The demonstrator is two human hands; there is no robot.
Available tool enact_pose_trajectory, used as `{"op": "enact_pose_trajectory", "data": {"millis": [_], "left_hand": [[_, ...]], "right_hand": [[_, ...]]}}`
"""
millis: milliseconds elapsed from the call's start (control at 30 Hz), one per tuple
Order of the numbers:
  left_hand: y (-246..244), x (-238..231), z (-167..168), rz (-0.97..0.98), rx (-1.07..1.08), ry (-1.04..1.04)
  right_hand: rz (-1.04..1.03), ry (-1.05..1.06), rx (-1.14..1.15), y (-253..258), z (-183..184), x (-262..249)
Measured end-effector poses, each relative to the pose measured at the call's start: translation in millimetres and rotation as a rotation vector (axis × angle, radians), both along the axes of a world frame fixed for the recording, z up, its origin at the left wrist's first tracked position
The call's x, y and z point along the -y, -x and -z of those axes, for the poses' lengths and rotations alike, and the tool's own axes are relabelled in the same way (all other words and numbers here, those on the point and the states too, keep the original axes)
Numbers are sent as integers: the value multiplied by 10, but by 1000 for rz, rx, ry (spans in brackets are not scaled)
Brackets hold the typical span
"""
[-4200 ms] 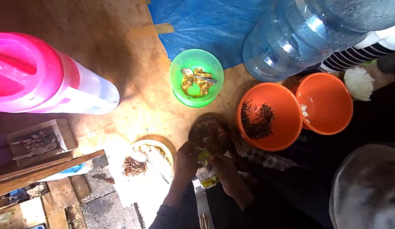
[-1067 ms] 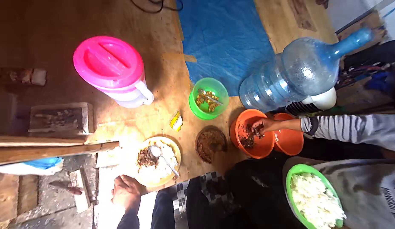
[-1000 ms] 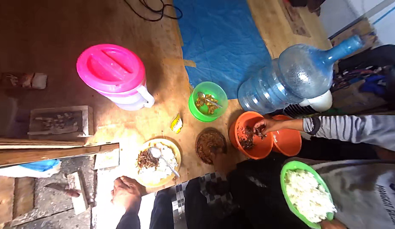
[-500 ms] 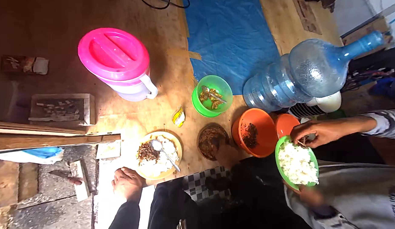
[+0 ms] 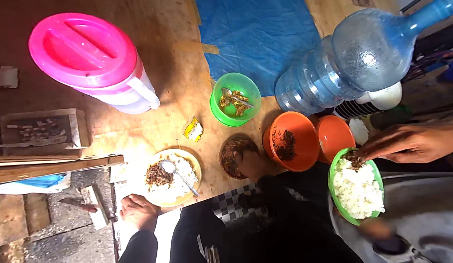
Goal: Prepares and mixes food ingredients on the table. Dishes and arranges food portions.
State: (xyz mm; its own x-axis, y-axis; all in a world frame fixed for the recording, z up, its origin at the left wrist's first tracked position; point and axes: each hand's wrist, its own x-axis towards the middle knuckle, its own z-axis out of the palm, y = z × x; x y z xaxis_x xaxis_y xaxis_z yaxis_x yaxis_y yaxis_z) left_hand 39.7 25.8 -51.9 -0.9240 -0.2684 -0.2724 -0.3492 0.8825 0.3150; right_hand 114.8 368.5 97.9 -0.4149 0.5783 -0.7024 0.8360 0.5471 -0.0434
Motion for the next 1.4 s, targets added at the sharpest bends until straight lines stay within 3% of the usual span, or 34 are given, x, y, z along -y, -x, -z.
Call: {"op": "enact_pose_trajectory", "data": {"millis": [133, 333, 400, 500, 600, 667, 800, 867, 1033, 1133, 1200, 1300, 1400], "left_hand": [[30, -15, 41, -14, -16, -3], [52, -26, -77, 17, 43, 8], [49, -21, -73, 25, 48, 6], [11, -3, -59, 25, 60, 7], [22, -8, -88, 21, 51, -4], [48, -37, -81, 16, 54, -16], [46, -20, -85, 22, 74, -8], [29, -23, -95, 24, 70, -4], [38, -36, -114, 52, 59, -29], [16, -11, -114, 66, 62, -32], [17, -12, -108, 64, 58, -32], [10, -2, -57, 74, 24, -40], [26, -9, -29, 66, 12, -29]], "right_hand": [[-66, -162, 5, -289, 280, 128], [2, 118, 81, -144, -87, -144], [59, 99, 34, -91, -134, -330], [113, 49, -41, -12, 33, -320], [15, -101, -36, -248, 280, 104], [-2, -139, -17, -321, 355, 70], [200, 138, -59, 16, 52, -354], [197, 212, -84, 127, -33, -274], [-39, -75, 93, -52, 23, 201], [13, -55, 92, 94, -97, 93], [-5, -71, 66, 103, -151, 287], [-106, -169, 81, -194, 117, 581], [3, -124, 96, -170, 223, 272]]}}
